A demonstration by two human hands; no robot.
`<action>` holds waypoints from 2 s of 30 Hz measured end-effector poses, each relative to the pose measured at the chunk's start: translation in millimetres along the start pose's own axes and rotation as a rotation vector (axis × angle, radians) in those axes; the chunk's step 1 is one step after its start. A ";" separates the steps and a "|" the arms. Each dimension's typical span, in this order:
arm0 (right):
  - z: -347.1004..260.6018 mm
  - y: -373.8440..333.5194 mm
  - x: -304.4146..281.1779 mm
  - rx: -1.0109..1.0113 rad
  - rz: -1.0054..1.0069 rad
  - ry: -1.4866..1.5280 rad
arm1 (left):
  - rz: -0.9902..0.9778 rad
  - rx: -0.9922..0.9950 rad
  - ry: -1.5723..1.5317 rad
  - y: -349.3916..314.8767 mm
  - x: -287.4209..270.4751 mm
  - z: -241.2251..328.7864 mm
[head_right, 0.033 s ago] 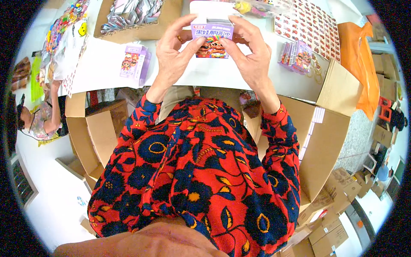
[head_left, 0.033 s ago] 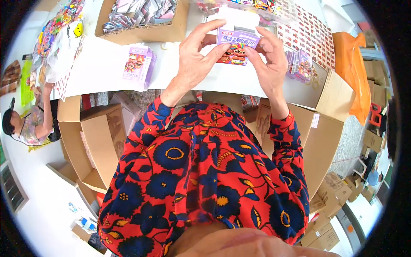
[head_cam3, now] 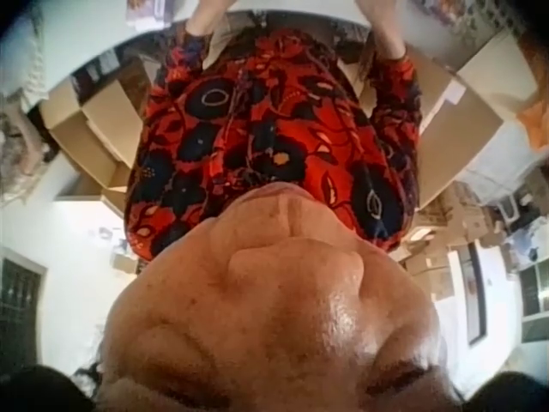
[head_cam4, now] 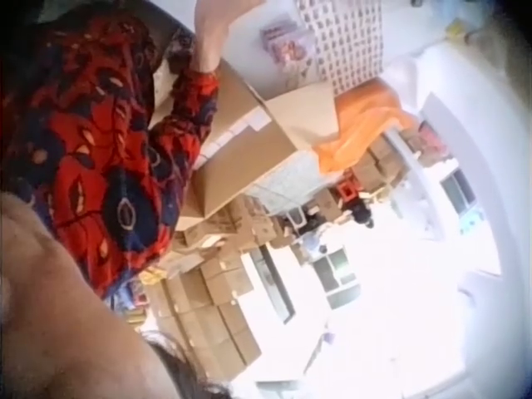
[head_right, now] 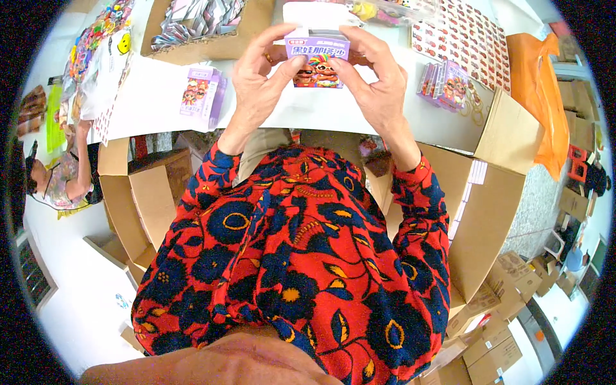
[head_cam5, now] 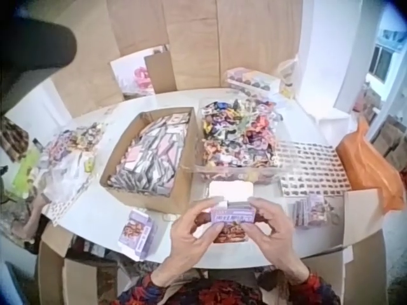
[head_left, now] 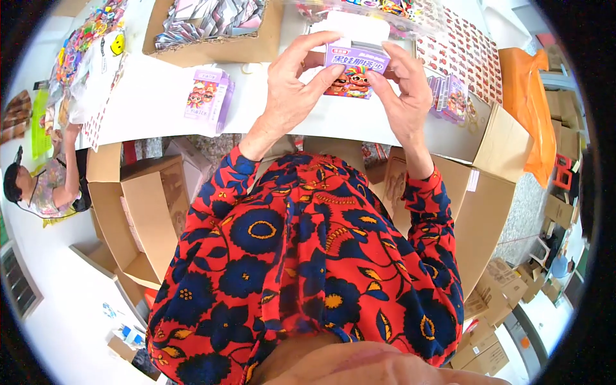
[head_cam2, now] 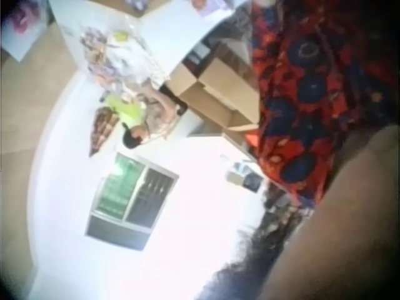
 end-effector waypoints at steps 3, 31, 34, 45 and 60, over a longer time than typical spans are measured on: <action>-6.4 1.3 -0.8 -0.058 -0.041 0.000 | -0.053 -0.043 0.017 -1.6 -6.2 6.1; -46.8 13.7 17.8 -0.096 -0.376 0.039 | -0.051 0.033 -0.043 -18.4 -25.6 37.3; -49.3 10.6 23.4 -0.136 -0.348 -0.030 | -0.048 0.035 0.061 -23.5 -28.3 31.2; -41.3 7.6 26.0 0.219 -0.446 0.019 | 0.039 -0.140 -0.072 -38.2 -23.3 26.8; -42.7 6.2 31.3 0.235 -0.486 -0.024 | -0.332 -0.536 -0.188 -65.5 -9.9 -0.2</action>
Point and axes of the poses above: each hand's wrist, its own y-axis towards the middle knuckle, its own x-axis out of the palm, z = x × y, the point moved 5 cm from there along y, towards the middle knuckle, and after that the axes turned 2 degrees about z, right-handed, at the moved point
